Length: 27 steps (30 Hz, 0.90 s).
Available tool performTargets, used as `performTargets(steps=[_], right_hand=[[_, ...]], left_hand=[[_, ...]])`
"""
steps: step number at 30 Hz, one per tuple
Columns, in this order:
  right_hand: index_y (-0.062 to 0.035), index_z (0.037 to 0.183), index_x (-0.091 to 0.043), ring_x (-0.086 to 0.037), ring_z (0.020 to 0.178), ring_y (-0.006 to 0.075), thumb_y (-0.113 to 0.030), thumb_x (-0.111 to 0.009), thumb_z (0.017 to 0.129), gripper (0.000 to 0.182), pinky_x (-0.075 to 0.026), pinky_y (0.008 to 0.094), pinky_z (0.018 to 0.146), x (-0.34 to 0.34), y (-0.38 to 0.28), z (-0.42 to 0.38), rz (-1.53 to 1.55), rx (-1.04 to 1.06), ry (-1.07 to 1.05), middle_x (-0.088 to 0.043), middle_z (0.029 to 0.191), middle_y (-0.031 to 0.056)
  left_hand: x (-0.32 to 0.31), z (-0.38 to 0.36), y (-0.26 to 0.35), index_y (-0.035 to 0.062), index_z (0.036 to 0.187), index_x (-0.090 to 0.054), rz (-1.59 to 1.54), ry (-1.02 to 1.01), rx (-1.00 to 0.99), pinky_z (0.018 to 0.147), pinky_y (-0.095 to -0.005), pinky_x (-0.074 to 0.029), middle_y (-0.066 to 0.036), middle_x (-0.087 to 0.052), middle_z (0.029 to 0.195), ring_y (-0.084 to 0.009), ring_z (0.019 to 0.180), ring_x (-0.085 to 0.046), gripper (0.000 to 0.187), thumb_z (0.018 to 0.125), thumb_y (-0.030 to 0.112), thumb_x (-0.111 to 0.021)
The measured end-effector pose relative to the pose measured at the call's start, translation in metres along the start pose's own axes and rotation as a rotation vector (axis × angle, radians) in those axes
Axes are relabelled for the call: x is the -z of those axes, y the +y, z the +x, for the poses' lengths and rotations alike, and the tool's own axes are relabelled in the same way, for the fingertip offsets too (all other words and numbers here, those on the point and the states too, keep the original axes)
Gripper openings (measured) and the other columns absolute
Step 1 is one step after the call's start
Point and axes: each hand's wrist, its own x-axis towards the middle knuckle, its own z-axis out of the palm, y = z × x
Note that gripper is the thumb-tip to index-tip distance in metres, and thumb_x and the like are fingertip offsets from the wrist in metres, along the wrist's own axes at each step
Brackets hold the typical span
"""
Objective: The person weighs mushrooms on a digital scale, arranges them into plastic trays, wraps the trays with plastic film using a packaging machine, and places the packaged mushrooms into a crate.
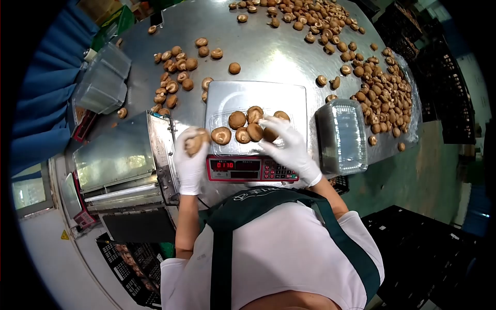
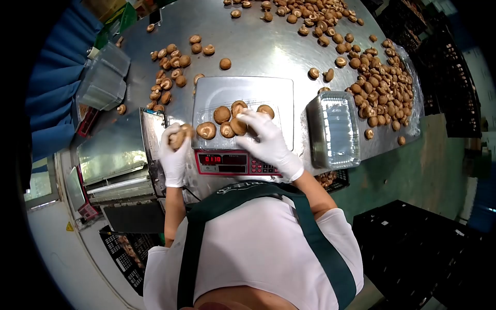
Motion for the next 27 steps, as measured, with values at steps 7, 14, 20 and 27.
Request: performTargets(steps=[7, 14, 20, 27], right_hand=[[-0.0021, 0.118, -0.055, -0.059, 0.107, 0.0258, -0.005, -0.072, 0.074, 0.047, -0.048, 0.0309, 0.088, -0.029, 0.002, 0.007, 0.336, -0.009, 0.078, -0.059, 0.116, 0.0172], [-0.0042, 0.128, -0.046, -0.049, 0.115, 0.0337, -0.025, -0.068, 0.079, 0.058, -0.041, 0.0382, 0.097, 0.007, 0.047, 0.012, -0.308, -0.112, -0.007, -0.05, 0.125, 0.0215], [-0.0058, 0.131, -0.045, -0.051, 0.115, 0.0317, -0.027, -0.07, 0.077, 0.063, -0.042, 0.0352, 0.097, 0.003, 0.06, 0.008, -0.046, -0.28, 0.046, -0.053, 0.119, 0.0203], [-0.0031, 0.116, -0.059, -0.059, 0.105, 0.0283, -0.027, -0.07, 0.077, 0.047, -0.049, 0.034, 0.088, 0.015, 0.05, 0.011, -0.059, -0.213, 0.173, -0.055, 0.117, 0.0199]], left_hand=[[-0.051, -0.001, 0.021, 0.0038, 0.108, -0.049, -0.581, -0.41, 0.067, 0.097, -0.0304, -0.041, -0.014, -0.05, 0.125, -0.0218, 0.115, -0.049, 0.03, 0.081, -0.003, -0.06], [-0.041, 0.042, -0.023, 0.0058, 0.123, -0.048, 0.533, -0.301, -0.375, 0.104, -0.0375, -0.033, -0.019, -0.042, 0.135, -0.0315, 0.125, -0.041, 0.051, 0.077, 0.017, -0.068], [-0.042, 0.039, -0.049, 0.0081, 0.136, -0.039, 0.391, -0.391, -0.279, 0.106, -0.0408, -0.03, -0.02, -0.035, 0.14, -0.0367, 0.127, -0.037, 0.07, 0.077, 0.033, -0.069], [-0.026, 0.037, -0.04, 0.004, 0.132, -0.043, 0.478, -0.224, -0.35, 0.107, -0.0409, -0.027, -0.019, -0.035, 0.141, -0.0352, 0.128, -0.036, 0.062, 0.081, 0.03, -0.066]])
